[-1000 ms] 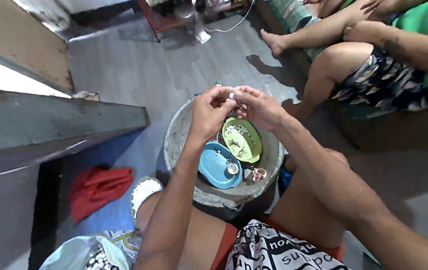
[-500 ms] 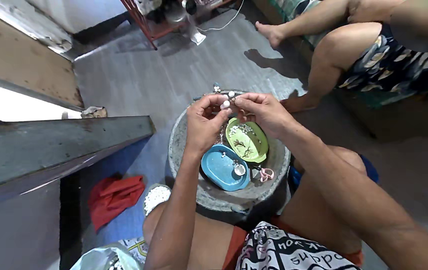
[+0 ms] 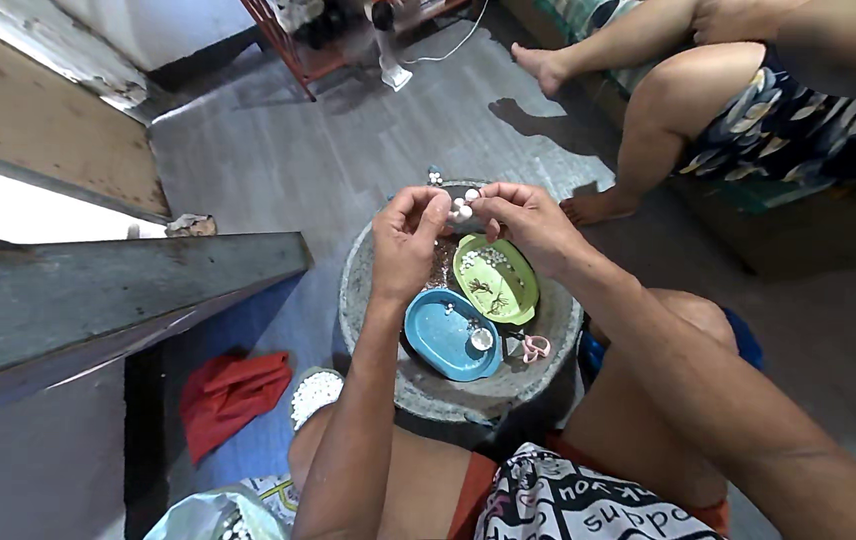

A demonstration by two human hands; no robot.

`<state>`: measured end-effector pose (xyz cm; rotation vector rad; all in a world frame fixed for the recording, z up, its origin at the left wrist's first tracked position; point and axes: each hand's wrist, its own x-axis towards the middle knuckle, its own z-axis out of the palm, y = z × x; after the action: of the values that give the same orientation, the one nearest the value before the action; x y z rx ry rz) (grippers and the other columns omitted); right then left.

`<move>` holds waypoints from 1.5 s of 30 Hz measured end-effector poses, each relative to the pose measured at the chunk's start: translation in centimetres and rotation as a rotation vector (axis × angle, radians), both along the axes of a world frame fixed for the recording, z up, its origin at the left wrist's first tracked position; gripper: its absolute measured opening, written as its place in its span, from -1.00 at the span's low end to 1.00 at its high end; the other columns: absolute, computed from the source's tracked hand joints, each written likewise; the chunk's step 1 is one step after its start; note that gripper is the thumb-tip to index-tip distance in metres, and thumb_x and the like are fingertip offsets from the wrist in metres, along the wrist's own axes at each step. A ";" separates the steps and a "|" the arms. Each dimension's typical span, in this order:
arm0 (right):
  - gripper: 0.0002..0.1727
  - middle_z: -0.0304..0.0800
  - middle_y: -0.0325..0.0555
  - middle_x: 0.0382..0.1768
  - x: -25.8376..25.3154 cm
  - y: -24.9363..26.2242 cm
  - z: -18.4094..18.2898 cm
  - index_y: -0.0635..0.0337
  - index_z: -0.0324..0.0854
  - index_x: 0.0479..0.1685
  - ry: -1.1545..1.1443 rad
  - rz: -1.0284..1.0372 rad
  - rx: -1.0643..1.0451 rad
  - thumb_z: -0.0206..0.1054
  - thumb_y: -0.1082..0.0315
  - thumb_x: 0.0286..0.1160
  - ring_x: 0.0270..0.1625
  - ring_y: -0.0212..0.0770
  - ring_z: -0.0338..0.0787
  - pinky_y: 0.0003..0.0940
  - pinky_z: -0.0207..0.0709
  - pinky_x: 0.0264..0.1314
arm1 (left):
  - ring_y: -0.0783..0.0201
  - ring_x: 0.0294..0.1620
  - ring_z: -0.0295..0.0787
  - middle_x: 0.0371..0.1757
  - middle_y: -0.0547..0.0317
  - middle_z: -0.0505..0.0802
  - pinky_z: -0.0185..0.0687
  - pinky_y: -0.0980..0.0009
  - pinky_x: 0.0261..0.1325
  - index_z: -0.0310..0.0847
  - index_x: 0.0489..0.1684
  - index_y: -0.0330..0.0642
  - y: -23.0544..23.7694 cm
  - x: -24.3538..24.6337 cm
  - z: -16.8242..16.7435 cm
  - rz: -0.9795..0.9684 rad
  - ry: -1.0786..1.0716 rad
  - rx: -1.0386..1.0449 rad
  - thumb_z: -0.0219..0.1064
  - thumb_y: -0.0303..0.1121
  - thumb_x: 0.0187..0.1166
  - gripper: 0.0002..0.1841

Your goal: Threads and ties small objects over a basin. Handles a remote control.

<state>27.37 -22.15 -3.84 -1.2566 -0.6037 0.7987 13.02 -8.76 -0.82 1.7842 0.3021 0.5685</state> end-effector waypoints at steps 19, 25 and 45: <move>-0.84 0.81 -0.34 -0.24 0.3 -0.4 -0.8 0.00 0.87 -0.21 -0.663 -0.043 -0.186 0.39 0.20 0.54 -0.26 -0.46 0.75 -0.42 0.68 -0.18 | 0.33 -0.26 0.86 -0.16 0.11 0.92 0.85 0.37 -0.11 0.80 0.06 -0.30 0.5 1.4 -1.8 -0.018 0.112 0.085 0.40 -0.49 0.60 -0.82; -0.84 0.80 -0.34 -0.29 0.2 -0.3 -1.1 0.03 0.86 -0.22 -0.719 -0.065 -0.145 0.41 0.20 0.54 -0.32 -0.48 0.74 -0.45 0.68 -0.24 | 0.37 -0.27 0.88 -0.21 0.15 0.93 0.87 0.40 -0.12 0.84 -0.05 -0.27 0.7 1.3 -1.5 -0.002 0.105 0.165 0.44 -0.48 0.58 -0.88; -0.82 0.83 -0.27 -0.24 2.5 -1.8 0.6 0.08 0.85 -0.16 -0.757 -0.257 -0.173 0.39 0.22 0.54 -0.26 -0.48 0.77 -0.50 0.69 -0.20 | 0.31 -0.22 0.86 -0.09 0.10 0.89 0.84 0.27 -0.04 0.79 0.15 -0.19 2.1 1.5 -3.0 0.064 0.349 0.382 0.24 -0.38 0.72 -0.76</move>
<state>29.85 -23.92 -3.23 -1.7632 -0.9611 0.1358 14.57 -6.62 -3.83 2.2545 0.5182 0.3722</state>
